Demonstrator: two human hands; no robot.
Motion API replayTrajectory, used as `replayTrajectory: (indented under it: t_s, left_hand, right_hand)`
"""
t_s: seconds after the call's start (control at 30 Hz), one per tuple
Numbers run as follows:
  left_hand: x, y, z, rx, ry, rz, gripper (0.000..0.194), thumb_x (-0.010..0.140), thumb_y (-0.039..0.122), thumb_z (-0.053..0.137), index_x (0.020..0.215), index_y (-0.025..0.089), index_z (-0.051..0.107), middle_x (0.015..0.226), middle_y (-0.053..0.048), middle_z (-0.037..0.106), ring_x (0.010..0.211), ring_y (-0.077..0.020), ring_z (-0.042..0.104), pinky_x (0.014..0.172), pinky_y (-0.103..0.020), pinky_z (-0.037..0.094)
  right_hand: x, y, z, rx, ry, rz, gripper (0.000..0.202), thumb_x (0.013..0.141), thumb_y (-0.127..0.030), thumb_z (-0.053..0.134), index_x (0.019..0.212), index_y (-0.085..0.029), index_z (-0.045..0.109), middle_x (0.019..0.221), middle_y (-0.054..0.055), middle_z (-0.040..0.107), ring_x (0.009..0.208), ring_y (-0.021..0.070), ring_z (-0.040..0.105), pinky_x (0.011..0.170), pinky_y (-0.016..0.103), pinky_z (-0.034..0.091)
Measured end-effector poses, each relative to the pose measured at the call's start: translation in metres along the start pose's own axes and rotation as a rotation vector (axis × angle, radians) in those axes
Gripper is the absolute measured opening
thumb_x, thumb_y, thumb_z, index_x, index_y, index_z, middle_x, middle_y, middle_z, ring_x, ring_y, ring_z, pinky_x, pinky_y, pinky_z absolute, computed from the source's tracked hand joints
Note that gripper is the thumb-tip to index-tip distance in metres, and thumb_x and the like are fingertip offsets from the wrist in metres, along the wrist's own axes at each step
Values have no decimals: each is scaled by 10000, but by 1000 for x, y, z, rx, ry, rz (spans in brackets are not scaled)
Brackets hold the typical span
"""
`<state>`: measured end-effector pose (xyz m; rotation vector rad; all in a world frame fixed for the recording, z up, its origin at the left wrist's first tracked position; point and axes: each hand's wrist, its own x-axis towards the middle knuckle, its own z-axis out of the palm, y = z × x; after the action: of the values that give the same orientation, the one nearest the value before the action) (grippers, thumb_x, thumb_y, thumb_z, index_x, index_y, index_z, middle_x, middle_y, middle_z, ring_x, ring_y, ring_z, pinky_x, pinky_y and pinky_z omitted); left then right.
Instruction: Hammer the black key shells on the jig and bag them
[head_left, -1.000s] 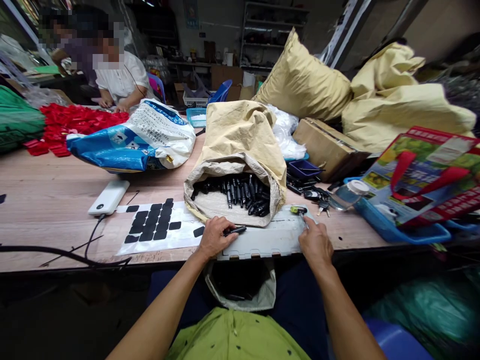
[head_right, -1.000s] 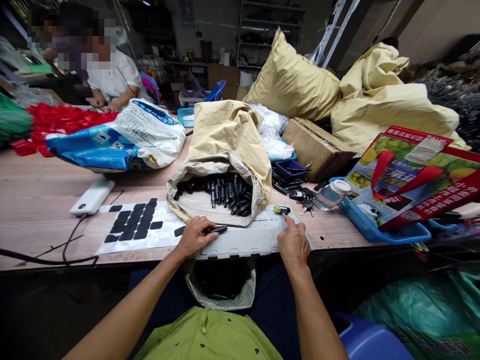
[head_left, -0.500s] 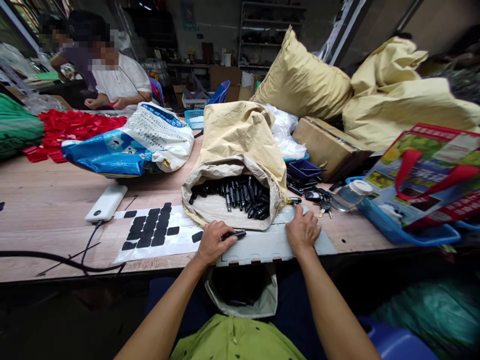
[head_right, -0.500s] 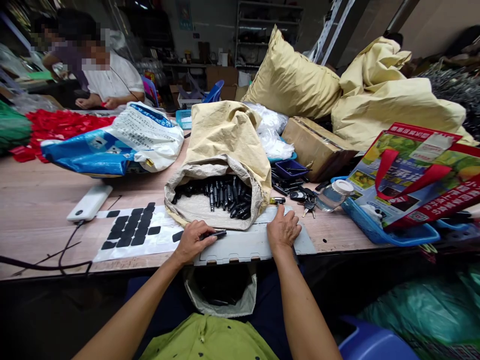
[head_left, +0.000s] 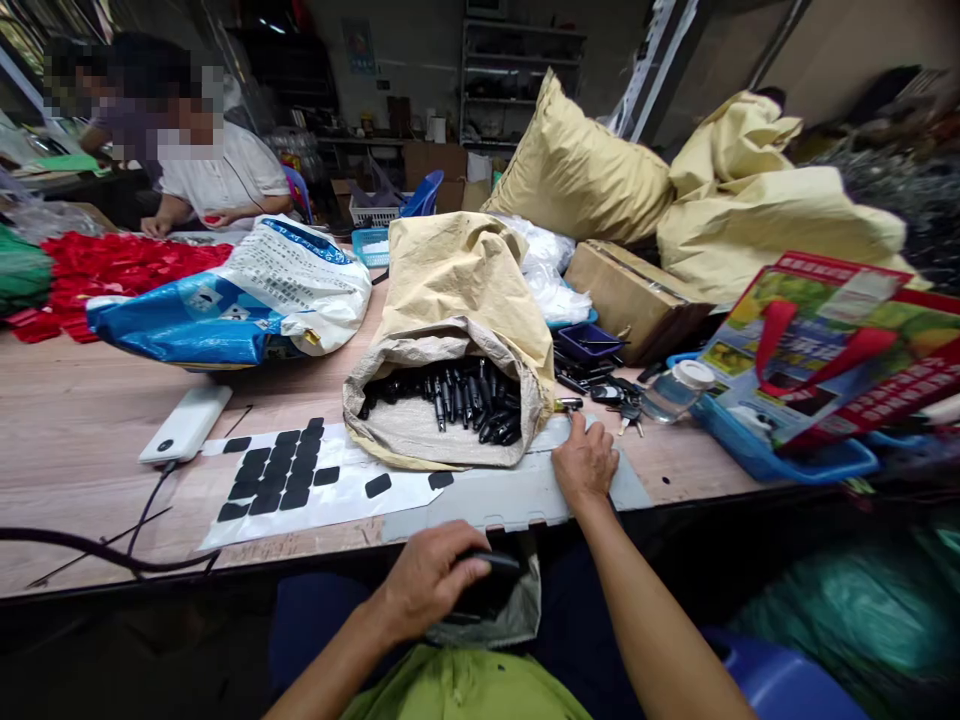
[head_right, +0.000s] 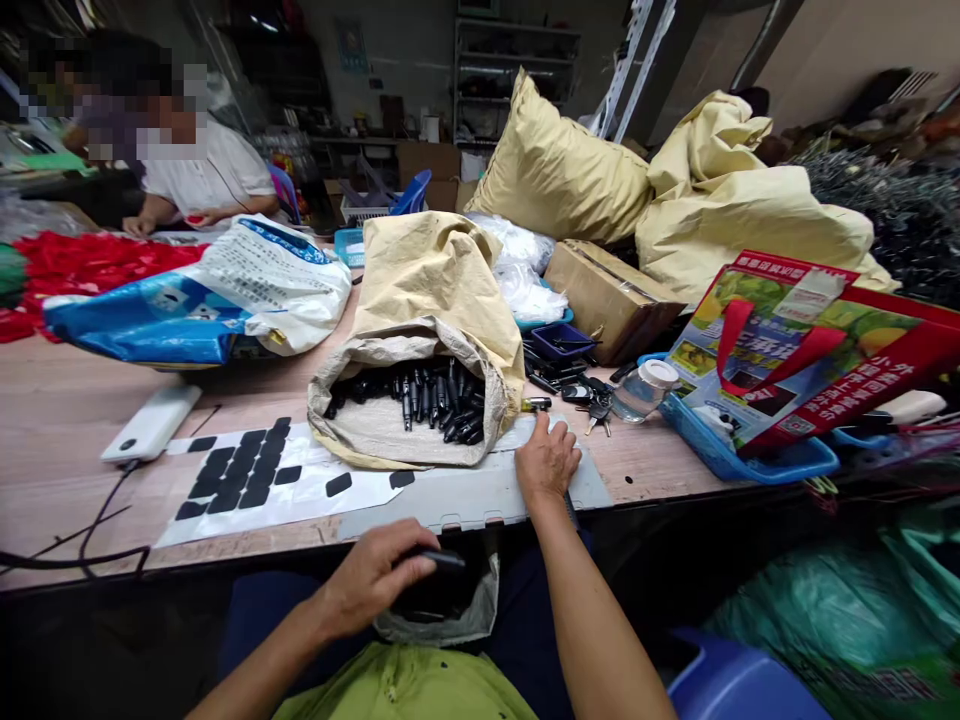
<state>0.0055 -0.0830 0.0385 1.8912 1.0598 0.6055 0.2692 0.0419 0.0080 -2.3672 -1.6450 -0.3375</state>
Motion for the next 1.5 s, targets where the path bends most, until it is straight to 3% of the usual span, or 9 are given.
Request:
replayTrajectory:
  t_s: [0.17, 0.27, 0.4, 0.5, 0.67, 0.77, 1.03, 1.2, 1.5]
  left_hand:
    - [-26, -23, 49, 202, -89, -275, 174, 925, 267, 571, 1056, 267, 686, 1037, -20, 720, 969, -213, 670, 831, -306, 458]
    - [-31, -34, 54, 259, -141, -355, 292, 861, 232, 614, 1142, 268, 683, 1086, -47, 729, 1025, -248, 674, 859, -332, 471]
    - [-6, -12, 18, 85, -61, -261, 208, 863, 319, 642, 1033, 257, 745, 904, -16, 753, 816, -201, 679, 724, -283, 475]
    - [39, -1, -30, 19, 291, -219, 273, 904, 406, 610, 1052, 214, 736, 875, -30, 741, 783, -190, 667, 746, -287, 500]
    - [108, -38, -103, 428, 794, -473, 438, 952, 357, 522, 1314, 126, 606, 1185, -173, 653, 1094, -303, 623, 985, -429, 486]
    - [129, -61, -128, 640, 812, -541, 479, 972, 367, 477, 1378, 120, 536, 1332, -222, 566, 1276, -377, 516, 1069, -501, 422]
    - [144, -77, -128, 623, 821, -722, 403, 900, 264, 451, 1241, 62, 525, 1195, -238, 657, 1224, -377, 559, 1041, -505, 416]
    - [152, -88, -123, 693, 794, -885, 513, 910, 463, 452, 1181, 58, 613, 1298, -275, 633, 1339, -440, 431, 1084, -580, 330]
    - [164, -76, -123, 591, 723, -801, 646, 949, 604, 345, 1153, 97, 689, 1291, -256, 618, 1200, -411, 572, 1025, -544, 425]
  right_hand:
    - [-1, 1, 2, -13, 14, -8, 385, 991, -186, 409, 1341, -167, 568, 1091, 166, 564, 1017, 301, 521, 792, 381, 374]
    - [-1, 2, 3, -17, 23, -18, 387, 994, -184, 404, 1344, -167, 567, 1090, 163, 565, 1012, 300, 522, 772, 375, 369]
    - [-1, 3, 5, -20, 40, -23, 376, 994, -177, 404, 1329, -172, 576, 1076, 155, 568, 998, 295, 528, 760, 370, 367]
    - [-1, 3, 6, -17, 50, -28, 371, 987, -175, 428, 1328, -167, 576, 1071, 154, 565, 993, 287, 529, 769, 363, 366]
    - [0, 5, 7, -29, 64, -44, 372, 969, -168, 455, 1316, -169, 588, 1052, 146, 562, 977, 283, 523, 758, 359, 371]
    - [0, 6, 6, -30, 66, -57, 378, 953, -154, 471, 1313, -163, 587, 1040, 141, 562, 964, 275, 525, 748, 347, 370]
    - [2, 6, 4, -39, 57, -68, 378, 944, -157, 490, 1307, -158, 594, 1021, 136, 559, 944, 276, 521, 707, 339, 361]
    - [2, 6, 5, -38, 53, -77, 396, 934, -153, 502, 1321, -155, 583, 1020, 134, 557, 935, 268, 519, 703, 330, 356]
    - [3, 6, 6, -47, 46, -82, 388, 941, -155, 494, 1319, -158, 580, 1028, 128, 559, 951, 268, 520, 705, 334, 357]
